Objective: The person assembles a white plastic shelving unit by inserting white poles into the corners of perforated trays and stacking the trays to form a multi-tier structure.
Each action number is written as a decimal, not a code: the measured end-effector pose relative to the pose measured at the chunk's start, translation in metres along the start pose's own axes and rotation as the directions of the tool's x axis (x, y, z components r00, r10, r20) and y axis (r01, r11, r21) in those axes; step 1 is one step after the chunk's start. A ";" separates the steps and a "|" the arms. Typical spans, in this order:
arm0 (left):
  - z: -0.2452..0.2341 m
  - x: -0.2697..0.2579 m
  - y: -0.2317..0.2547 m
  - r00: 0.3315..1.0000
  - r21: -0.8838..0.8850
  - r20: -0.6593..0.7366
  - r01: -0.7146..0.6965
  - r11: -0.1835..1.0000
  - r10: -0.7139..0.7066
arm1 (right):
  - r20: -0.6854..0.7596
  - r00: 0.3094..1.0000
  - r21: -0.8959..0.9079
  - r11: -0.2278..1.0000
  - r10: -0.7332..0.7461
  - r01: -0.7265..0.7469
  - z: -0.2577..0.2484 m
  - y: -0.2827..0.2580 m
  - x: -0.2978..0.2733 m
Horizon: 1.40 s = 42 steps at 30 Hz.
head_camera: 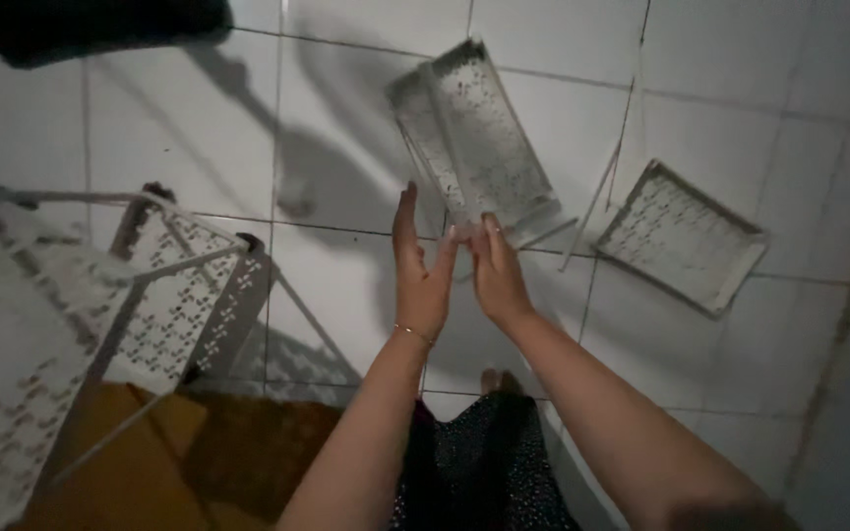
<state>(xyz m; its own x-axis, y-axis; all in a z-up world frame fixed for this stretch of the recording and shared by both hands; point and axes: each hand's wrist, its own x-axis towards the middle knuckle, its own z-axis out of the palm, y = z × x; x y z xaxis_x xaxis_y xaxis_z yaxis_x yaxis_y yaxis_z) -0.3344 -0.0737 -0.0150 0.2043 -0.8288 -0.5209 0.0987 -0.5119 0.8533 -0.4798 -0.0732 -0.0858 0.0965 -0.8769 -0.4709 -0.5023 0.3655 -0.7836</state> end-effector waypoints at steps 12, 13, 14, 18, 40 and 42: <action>-0.156 -0.095 0.198 0.873 -0.065 -0.367 -0.368 0.928 0.321 | 0.299 0.852 0.580 0.791 -0.430 0.196 0.099 -0.293 -0.034; -0.172 -0.100 0.206 0.851 -0.023 -0.411 -0.368 0.929 0.327 | 0.324 0.840 0.719 0.691 -0.436 0.082 0.114 -0.310 -0.036; -0.188 -0.105 0.213 0.827 0.018 -0.453 -0.365 0.931 0.333 | 0.347 0.823 0.642 0.754 -0.449 0.141 0.126 -0.325 -0.038; -0.249 -0.131 0.206 0.788 0.142 -0.512 -0.315 0.939 0.341 | 0.500 0.715 0.510 0.834 -0.488 0.212 0.167 -0.359 -0.054; -0.319 -0.129 0.133 0.838 -0.085 -0.513 -0.264 0.961 0.185 | 0.643 0.558 -0.122 0.650 -0.524 0.750 0.208 -0.343 -0.024; -0.316 -0.125 0.138 0.864 -0.105 -0.478 -0.234 0.966 0.157 | 0.656 0.576 -0.136 0.674 -0.487 0.726 0.208 -0.344 -0.025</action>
<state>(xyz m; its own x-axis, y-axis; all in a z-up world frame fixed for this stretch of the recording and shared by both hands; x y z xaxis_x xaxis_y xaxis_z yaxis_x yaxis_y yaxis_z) -0.0381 0.0308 0.1746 0.6579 -0.6886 -0.3048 0.1499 -0.2769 0.9491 -0.1303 -0.1124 0.1111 0.8641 -0.4787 -0.1552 -0.3860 -0.4325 -0.8148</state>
